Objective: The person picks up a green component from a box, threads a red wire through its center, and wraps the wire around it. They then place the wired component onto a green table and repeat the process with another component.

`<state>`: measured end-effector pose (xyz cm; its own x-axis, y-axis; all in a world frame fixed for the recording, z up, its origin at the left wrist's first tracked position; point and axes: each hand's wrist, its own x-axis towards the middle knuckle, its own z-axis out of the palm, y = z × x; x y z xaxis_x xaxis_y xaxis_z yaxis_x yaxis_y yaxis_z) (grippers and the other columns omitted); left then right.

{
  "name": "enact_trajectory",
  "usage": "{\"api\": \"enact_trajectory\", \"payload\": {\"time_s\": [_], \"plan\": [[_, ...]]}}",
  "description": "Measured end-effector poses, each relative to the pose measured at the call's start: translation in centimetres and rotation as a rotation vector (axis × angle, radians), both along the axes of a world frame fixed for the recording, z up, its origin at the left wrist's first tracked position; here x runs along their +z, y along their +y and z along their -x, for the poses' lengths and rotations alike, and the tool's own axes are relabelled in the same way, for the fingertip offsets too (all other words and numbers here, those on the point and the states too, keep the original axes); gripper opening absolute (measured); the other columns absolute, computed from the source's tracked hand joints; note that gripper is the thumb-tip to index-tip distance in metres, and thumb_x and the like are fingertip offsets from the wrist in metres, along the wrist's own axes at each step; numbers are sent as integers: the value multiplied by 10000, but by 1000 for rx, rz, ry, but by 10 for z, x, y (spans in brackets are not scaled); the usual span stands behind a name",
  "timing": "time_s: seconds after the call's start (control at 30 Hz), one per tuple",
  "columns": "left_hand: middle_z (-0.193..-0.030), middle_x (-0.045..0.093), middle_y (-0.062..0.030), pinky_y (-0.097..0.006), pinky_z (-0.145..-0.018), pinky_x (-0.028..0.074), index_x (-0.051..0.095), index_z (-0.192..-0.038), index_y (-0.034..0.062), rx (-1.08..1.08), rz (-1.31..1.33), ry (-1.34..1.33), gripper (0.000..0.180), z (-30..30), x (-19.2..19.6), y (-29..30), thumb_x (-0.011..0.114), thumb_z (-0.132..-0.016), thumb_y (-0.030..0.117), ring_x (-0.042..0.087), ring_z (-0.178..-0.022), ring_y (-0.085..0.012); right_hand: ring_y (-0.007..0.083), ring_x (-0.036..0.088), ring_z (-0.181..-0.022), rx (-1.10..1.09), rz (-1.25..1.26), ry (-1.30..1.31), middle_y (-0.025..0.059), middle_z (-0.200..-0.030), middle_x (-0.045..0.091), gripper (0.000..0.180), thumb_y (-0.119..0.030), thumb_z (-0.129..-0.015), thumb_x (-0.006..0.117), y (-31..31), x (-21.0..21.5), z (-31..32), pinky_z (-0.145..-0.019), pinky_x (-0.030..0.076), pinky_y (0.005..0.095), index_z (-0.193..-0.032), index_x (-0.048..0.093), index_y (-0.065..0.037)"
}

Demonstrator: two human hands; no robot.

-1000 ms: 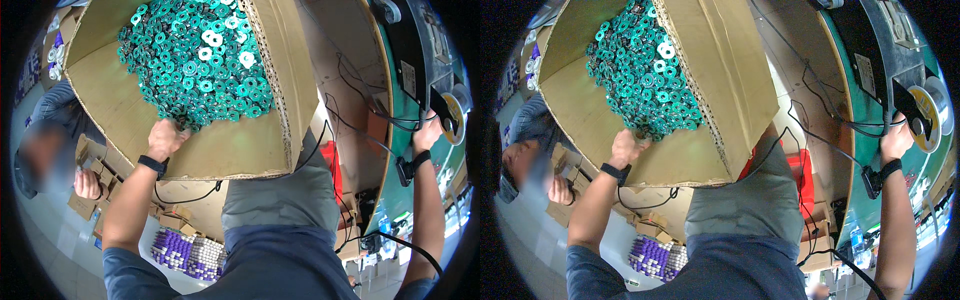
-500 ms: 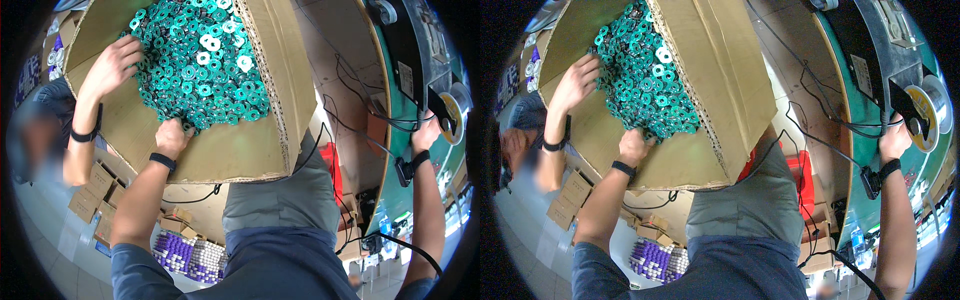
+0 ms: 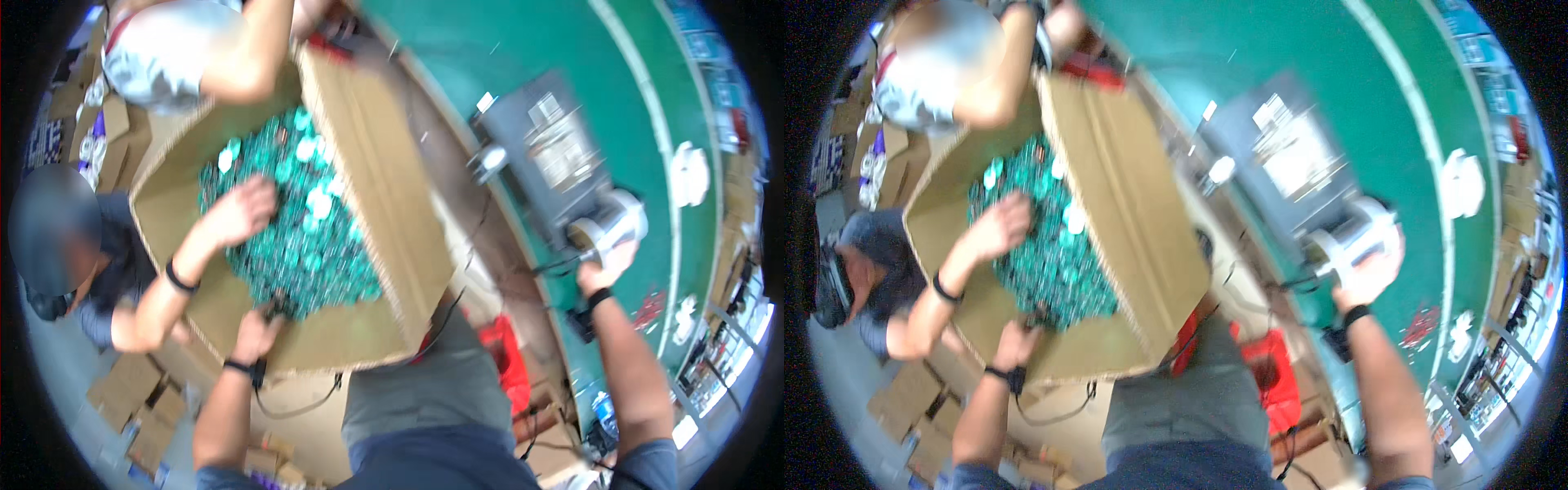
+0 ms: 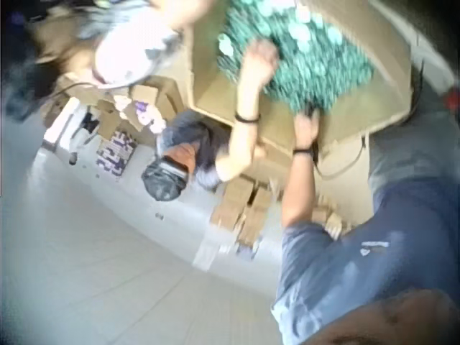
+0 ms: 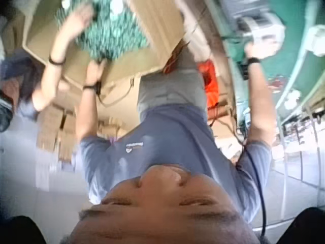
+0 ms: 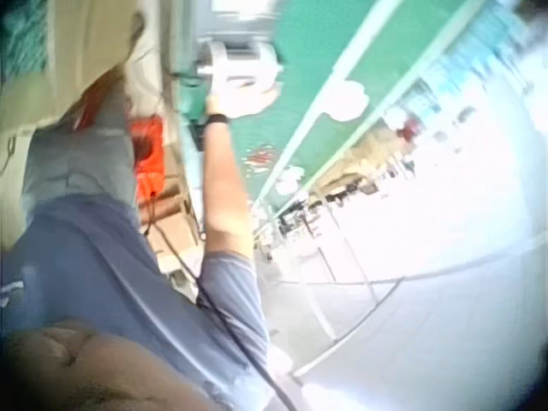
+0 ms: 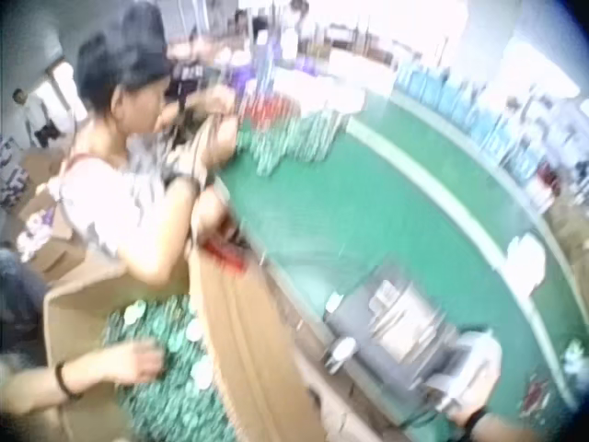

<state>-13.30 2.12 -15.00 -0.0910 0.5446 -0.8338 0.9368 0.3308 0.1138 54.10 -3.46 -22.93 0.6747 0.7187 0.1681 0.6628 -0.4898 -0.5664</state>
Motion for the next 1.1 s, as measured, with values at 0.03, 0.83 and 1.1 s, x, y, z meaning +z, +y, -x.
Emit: {"api": "enact_trajectory", "payload": {"time_s": [0.03,0.83,1.1], "plan": [[-900,732,-257,-446,-801,571,674,-1264,-16,51,-50,-16,479,2,2,-2,691,-889,282,729,-855,-381,455,432,-1388,31,77,-117,266,-1452,506,664,-217,-876,577,16,19,16,-1179,333,525,-1485,449,14],[-984,654,-133,-350,-836,521,684,-1178,-10,338,-755,-270,293,-43,53,-104,701,-892,47,649,-909,-259,443,376,-1430,118,280,-467,224,-1521,449,579,-165,-908,564,13,40,9,-1199,285,526,-1471,488,-52],[-1037,669,-160,-427,-820,528,705,-1165,18,139,-777,-249,446,-38,31,-106,782,-790,248,638,-933,-358,365,485,-1361,197,237,-184,239,-1446,519,452,-83,-989,538,-3,20,-67,-1185,324,444,-1417,490,54]]}}
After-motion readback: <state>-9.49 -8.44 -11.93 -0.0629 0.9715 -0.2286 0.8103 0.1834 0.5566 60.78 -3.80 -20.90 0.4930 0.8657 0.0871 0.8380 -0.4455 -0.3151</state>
